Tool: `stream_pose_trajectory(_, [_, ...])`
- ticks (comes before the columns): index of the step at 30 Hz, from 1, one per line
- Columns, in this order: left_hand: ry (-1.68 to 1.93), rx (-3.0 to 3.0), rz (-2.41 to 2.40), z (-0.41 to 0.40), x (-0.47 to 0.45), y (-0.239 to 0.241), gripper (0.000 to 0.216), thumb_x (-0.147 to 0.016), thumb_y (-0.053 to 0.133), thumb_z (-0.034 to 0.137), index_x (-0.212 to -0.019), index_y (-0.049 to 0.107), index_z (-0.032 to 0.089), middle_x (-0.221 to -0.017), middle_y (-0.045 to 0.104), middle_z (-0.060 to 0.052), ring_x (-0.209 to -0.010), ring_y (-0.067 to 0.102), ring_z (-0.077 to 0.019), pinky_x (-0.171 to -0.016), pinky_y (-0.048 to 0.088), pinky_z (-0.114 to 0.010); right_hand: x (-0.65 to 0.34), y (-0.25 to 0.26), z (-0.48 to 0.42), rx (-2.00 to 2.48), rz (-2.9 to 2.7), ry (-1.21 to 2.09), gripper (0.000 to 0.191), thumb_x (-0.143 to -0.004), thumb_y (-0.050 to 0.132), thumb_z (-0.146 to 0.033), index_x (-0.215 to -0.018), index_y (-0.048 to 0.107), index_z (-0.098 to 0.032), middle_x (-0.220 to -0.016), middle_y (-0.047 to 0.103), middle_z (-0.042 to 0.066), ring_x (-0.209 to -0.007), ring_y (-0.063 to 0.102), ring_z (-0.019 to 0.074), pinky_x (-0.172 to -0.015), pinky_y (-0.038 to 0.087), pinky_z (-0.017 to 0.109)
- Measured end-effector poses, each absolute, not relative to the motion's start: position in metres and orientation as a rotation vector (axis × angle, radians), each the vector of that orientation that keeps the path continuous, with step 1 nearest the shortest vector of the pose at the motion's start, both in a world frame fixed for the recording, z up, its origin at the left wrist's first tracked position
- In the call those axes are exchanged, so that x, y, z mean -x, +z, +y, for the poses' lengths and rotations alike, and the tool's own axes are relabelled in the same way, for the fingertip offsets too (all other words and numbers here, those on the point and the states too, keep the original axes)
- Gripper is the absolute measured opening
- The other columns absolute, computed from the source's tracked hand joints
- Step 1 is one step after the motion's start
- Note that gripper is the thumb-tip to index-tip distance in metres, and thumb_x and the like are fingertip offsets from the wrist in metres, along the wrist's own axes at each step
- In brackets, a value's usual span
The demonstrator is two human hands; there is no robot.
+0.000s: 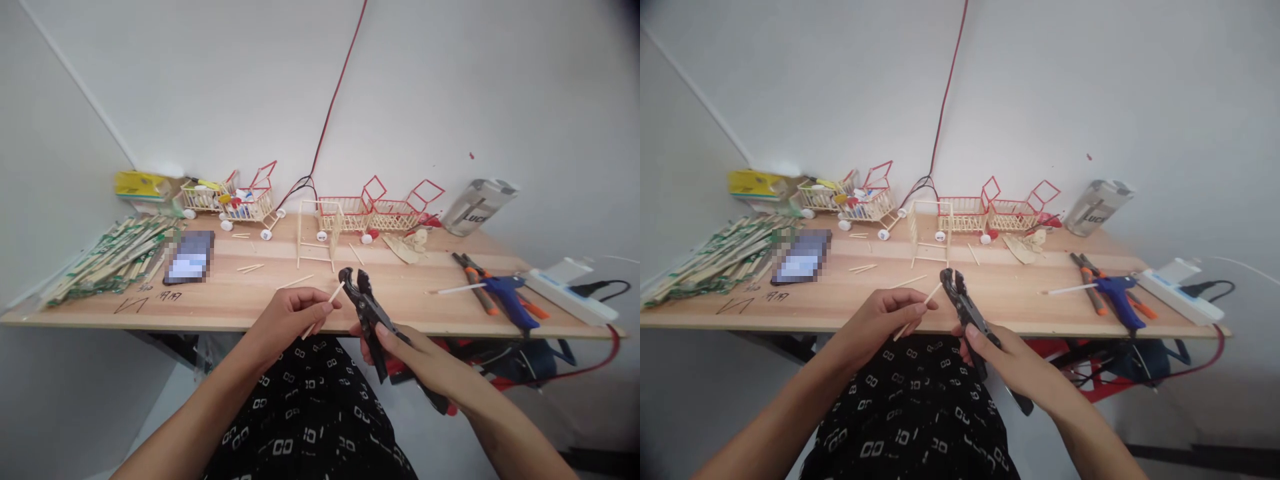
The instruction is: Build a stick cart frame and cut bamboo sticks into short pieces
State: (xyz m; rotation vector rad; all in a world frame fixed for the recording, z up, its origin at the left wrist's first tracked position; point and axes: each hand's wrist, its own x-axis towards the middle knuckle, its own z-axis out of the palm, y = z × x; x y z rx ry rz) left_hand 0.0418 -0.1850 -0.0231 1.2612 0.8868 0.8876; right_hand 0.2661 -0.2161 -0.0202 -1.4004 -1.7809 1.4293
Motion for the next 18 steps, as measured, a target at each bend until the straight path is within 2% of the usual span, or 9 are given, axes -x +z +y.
stream_pose_trajectory(3, [0.879, -1.294, 0.906, -0.185, -0.0417, -0.0224, 0.024, -0.082, 0.064, 0.035, -0.091, 0.072, 0.015, -0.051, 0.046, 0.005, -0.049, 0.036, -0.0047, -0.048, 0.022, -0.018, -0.2667, -0.0144, -0.2144, 1.41, -1.917, 1.363, 0.059, -0.088, 0.033, -0.067, -0.077, 0.061, -0.017, -0.082, 0.063, 0.008, -0.08, 0.057, 0.0193, -0.07, 0.047, 0.03])
stream_pose_trajectory(8, [0.885, -1.312, 0.914, -0.1866, -0.0422, -0.023, 0.022, -0.08, 0.065, 0.033, -0.09, 0.073, 0.014, -0.05, 0.046, 0.005, -0.048, 0.036, -0.0045, -0.046, 0.022, -0.018, -0.2651, -0.0144, -0.2147, 1.401, -1.976, 1.338, 0.055, -0.091, 0.031, -0.064, -0.077, 0.058, -0.017, -0.078, 0.059, 0.005, -0.073, 0.055, 0.0164, -0.064, 0.045, 0.026])
stream_pose_trajectory(15, [0.883, -1.35, 0.923, -0.187, -0.0424, -0.0226, 0.021, -0.08, 0.065, 0.03, -0.09, 0.072, 0.014, -0.051, 0.048, 0.005, -0.048, 0.038, -0.0054, -0.046, 0.023, -0.018, -0.2657, -0.0196, -0.215, 1.377, -1.968, 1.307, 0.051, -0.094, 0.033, -0.059, -0.108, 0.061, -0.018, -0.07, 0.057, 0.002, -0.062, 0.052, 0.0151, -0.056, 0.043, 0.025])
stream_pose_trajectory(18, [0.874, -1.363, 0.942, -0.1874, -0.0426, -0.0224, 0.023, -0.079, 0.064, 0.03, -0.092, 0.073, 0.014, -0.05, 0.047, 0.005, -0.048, 0.037, -0.0059, -0.046, 0.024, -0.019, -0.2651, -0.0192, -0.216, 1.389, -2.011, 1.218, 0.051, -0.094, 0.035, -0.057, -0.11, 0.062, -0.017, -0.066, 0.057, 0.001, -0.06, 0.051, 0.0158, -0.057, 0.043, 0.026])
